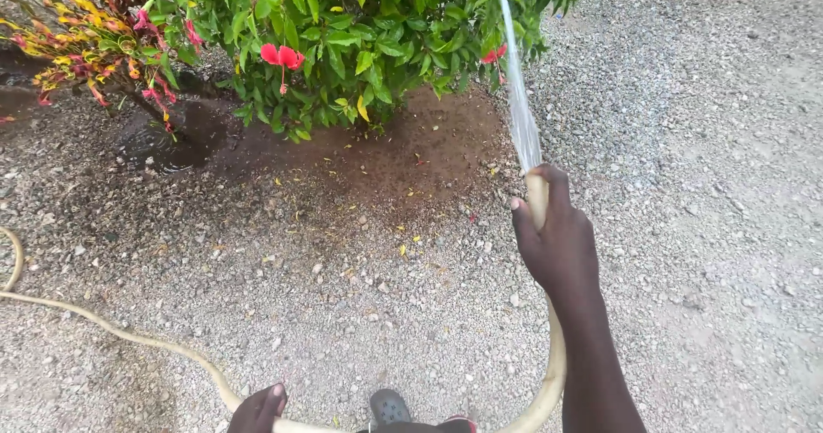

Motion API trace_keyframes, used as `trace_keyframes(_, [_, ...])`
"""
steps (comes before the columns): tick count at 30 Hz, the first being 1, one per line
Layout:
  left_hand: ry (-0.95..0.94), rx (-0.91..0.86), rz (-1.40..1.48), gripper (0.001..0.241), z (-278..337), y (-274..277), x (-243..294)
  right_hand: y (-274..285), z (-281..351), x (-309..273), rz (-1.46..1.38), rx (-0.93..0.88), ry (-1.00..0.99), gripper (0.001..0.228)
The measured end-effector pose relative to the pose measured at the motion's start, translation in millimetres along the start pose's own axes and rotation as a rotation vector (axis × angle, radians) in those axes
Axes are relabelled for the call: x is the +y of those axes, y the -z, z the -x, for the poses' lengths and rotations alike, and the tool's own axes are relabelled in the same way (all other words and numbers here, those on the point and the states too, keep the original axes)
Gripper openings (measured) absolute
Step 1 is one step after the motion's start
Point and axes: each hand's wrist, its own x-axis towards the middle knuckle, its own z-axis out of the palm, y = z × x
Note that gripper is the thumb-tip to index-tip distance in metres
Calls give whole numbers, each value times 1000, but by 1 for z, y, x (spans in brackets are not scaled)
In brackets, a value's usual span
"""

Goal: Watering various bushes and plants in an outdoor area using a garden hose.

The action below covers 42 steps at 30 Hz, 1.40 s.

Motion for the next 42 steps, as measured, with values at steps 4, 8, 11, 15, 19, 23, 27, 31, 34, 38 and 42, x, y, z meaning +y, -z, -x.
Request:
trace_keyframes(4, [121,4,-32,61,14,7,8,-25,-8,19,-15,-101,-25,38])
trace_keyframes(8, [123,4,9,60,23,12,12,-31,-7,25,-33,-155,-140,42])
trace_keyframes(11, [180,20,37,59,33,17,36,-29,-7,29,-27,-120,-134,42])
trace_keyframes(15, [182,16,30,61,33,19,45,-28,-6,36,6,-100,-157,44])
trace_keyframes(19, [184,-6,6,62,28,14,38,-20,2,33,-3,-110,-221,42])
trace_keyframes(23, [174,-14,26,61,25,18,53,1,12,29,3,-19,-259,36])
trace_keyframes(27, [148,-12,43,59,21,20,64,23,19,23,24,71,-232,36])
trace_keyframes(31, [115,-12,20,58,20,15,57,22,17,23,53,54,-226,38])
trace_keyframes(34, [145,-4,17,59,14,15,50,13,12,20,55,-4,-225,39])
trace_keyframes(38, [155,12,30,64,15,11,42,6,9,11,65,-37,-112,41])
trace_keyframes(42, [118,2,41,65,11,8,29,10,8,-11,49,-12,-9,41])
